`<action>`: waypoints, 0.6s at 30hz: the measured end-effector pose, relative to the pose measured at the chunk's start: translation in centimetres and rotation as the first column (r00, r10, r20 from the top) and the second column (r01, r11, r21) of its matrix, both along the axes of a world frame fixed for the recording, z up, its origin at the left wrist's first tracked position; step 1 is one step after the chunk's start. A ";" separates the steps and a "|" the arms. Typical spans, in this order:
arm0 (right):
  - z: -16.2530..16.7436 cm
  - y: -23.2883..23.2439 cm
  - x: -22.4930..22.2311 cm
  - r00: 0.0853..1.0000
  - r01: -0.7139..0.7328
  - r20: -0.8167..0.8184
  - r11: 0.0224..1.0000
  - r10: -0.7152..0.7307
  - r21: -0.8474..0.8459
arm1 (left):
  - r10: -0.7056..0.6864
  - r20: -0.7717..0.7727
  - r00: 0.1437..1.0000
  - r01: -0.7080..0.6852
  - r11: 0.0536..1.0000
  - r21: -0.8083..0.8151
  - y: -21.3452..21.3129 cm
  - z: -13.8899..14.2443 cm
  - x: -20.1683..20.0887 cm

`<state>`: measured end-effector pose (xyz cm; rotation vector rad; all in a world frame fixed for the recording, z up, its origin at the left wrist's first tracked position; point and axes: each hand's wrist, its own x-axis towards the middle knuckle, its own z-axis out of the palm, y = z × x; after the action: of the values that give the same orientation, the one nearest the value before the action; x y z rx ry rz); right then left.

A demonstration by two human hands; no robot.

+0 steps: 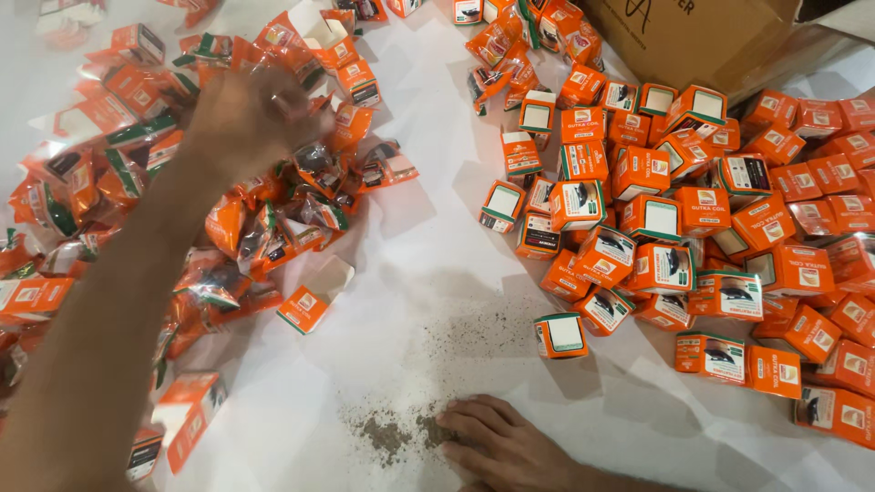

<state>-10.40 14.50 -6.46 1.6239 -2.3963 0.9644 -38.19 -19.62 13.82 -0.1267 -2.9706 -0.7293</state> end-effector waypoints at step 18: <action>1.4 0.2 -0.4 0.992 -0.054 0.111 0.994 0.064 -0.090 | -0.409 -0.497 0.766 0.294 0.909 -0.295 4.8 -4.6 -4.2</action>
<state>-10.81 14.70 -5.09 1.6613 -2.3524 1.1848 -42.39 -14.81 9.19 -0.7913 -2.4587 -0.3267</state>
